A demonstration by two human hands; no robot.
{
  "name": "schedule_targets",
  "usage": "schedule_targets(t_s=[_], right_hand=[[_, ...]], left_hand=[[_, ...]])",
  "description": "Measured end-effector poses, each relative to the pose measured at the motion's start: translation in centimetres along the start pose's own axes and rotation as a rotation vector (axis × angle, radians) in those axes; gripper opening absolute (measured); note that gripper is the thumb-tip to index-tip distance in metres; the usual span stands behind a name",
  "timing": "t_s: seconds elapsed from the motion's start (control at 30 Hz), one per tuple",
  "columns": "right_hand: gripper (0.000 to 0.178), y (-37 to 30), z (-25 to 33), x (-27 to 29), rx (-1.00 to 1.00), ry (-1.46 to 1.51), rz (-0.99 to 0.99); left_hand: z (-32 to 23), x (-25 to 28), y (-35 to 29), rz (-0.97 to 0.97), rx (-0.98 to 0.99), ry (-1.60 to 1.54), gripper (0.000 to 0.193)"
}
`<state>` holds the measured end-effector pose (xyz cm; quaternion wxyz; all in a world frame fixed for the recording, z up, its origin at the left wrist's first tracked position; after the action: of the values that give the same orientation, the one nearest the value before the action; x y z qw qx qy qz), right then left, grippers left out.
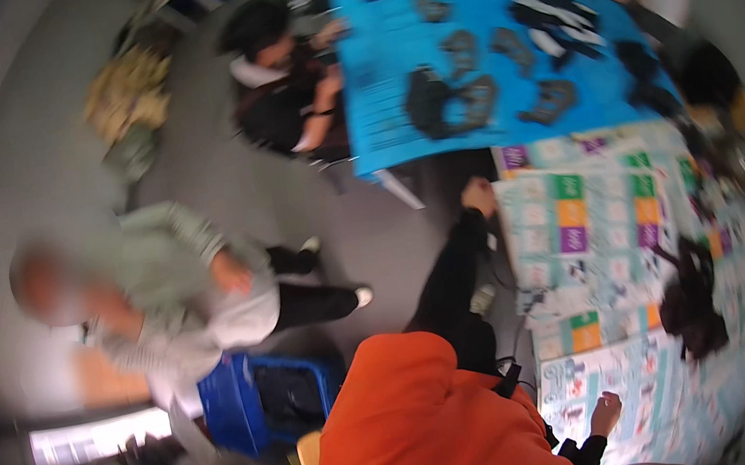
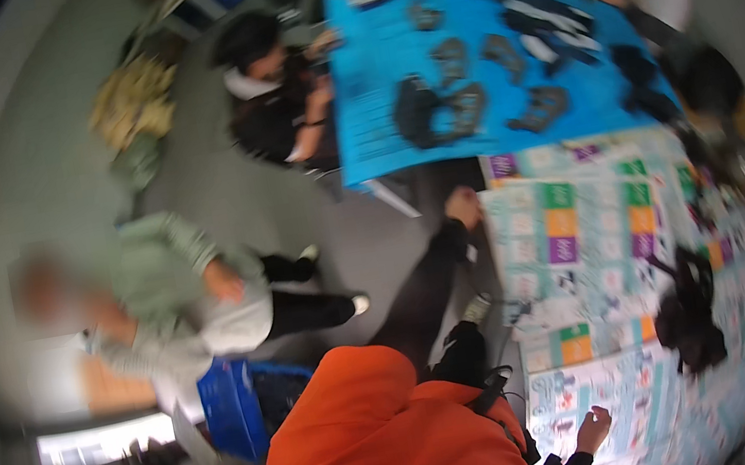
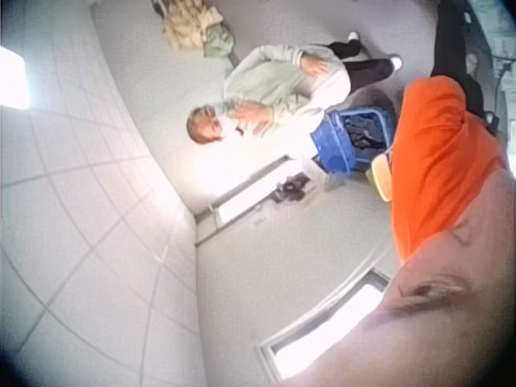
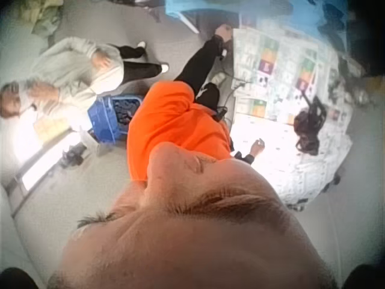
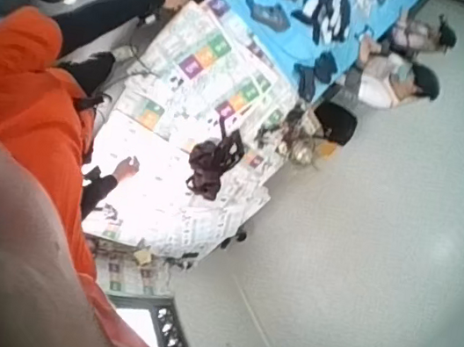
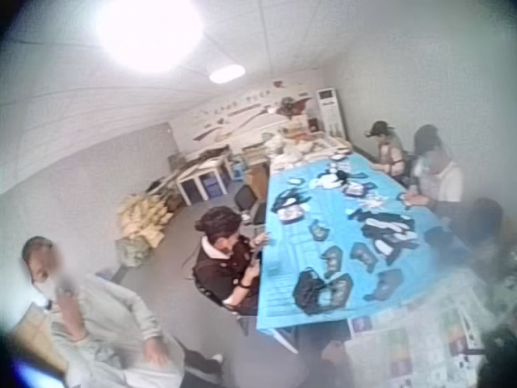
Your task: Checking and organizing shoe upper components using paper patterns and marking tools.
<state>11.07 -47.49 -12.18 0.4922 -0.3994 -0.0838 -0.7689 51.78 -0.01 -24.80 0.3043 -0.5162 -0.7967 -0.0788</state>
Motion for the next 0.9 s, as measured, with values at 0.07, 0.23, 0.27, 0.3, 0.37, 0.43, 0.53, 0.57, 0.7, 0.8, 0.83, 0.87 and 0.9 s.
schedule_targets(t_s=[0.07,0.23,0.27,0.3,0.37,0.43,0.53,0.57,0.7,0.8,0.83,0.87,0.9], right_hand=[[0.017,2.8,0.2,-1.8,0.012,0.025,0.089],[0.015,8.3,9.9,-7.2,0.348,0.084,0.369],[0.015,9.0,11.8,-8.7,0.441,0.115,0.448],[0.014,9.0,10.2,-8.4,0.444,0.093,0.387],[0.015,9.8,11.7,-11.0,0.493,0.101,0.511],[0.016,10.3,12.2,-13.9,0.53,0.098,0.601],[0.017,8.4,10.4,-12.8,0.53,-0.129,0.56],[0.017,8.0,11.1,-13.7,0.559,-0.124,0.587],[0.014,5.7,14.5,-17.6,0.659,-0.151,0.779],[0.015,4.5,15.6,-18.3,0.708,-0.213,0.783],[0.017,4.8,14.5,-17.5,0.654,-0.229,0.727],[0.019,4.4,15.0,-18.2,0.668,-0.241,0.734],[0.019,3.9,15.9,-19.2,0.68,-0.23,0.736]], left_hand=[[2.8,2.3,-5.9,0.113,0.107,0.133,0.018],[24.3,11.0,-23.6,0.726,-0.232,0.945,0.013],[29.7,17.3,-24.2,0.436,-0.499,1.002,0.011],[24.3,17.9,-25.2,0.79,0.274,0.512,0.013],[33.5,21.9,-32.8,0.885,0.14,0.844,0.019],[43.1,29.5,-42.1,0.672,0.485,0.8,0.022],[33.6,30.3,-42.1,0.877,0.373,0.855,0.029],[33.3,31.8,-45.7,0.796,0.461,0.879,0.03],[42.3,29.6,-54.8,0.698,0.209,1.062,0.039],[38.0,26.4,-54.5,0.857,0.309,0.774,0.033],[34.5,26.3,-51.3,0.895,0.467,0.66,0.03],[34.2,27.6,-50.6,0.883,0.465,0.668,0.03],[34.4,28.9,-49.5,0.693,0.487,0.356,0.029]])
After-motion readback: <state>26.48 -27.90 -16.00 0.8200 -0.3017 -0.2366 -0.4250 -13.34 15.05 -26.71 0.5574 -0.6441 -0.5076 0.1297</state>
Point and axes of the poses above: each hand's wrist, its own y-axis towards the middle knuckle, its own x-axis out of the back of the hand, z = x × y, the point moved 4 cm from there along y, towards the middle knuckle, and after that the axes turned 13 degrees about y, right-handed, at the moved point
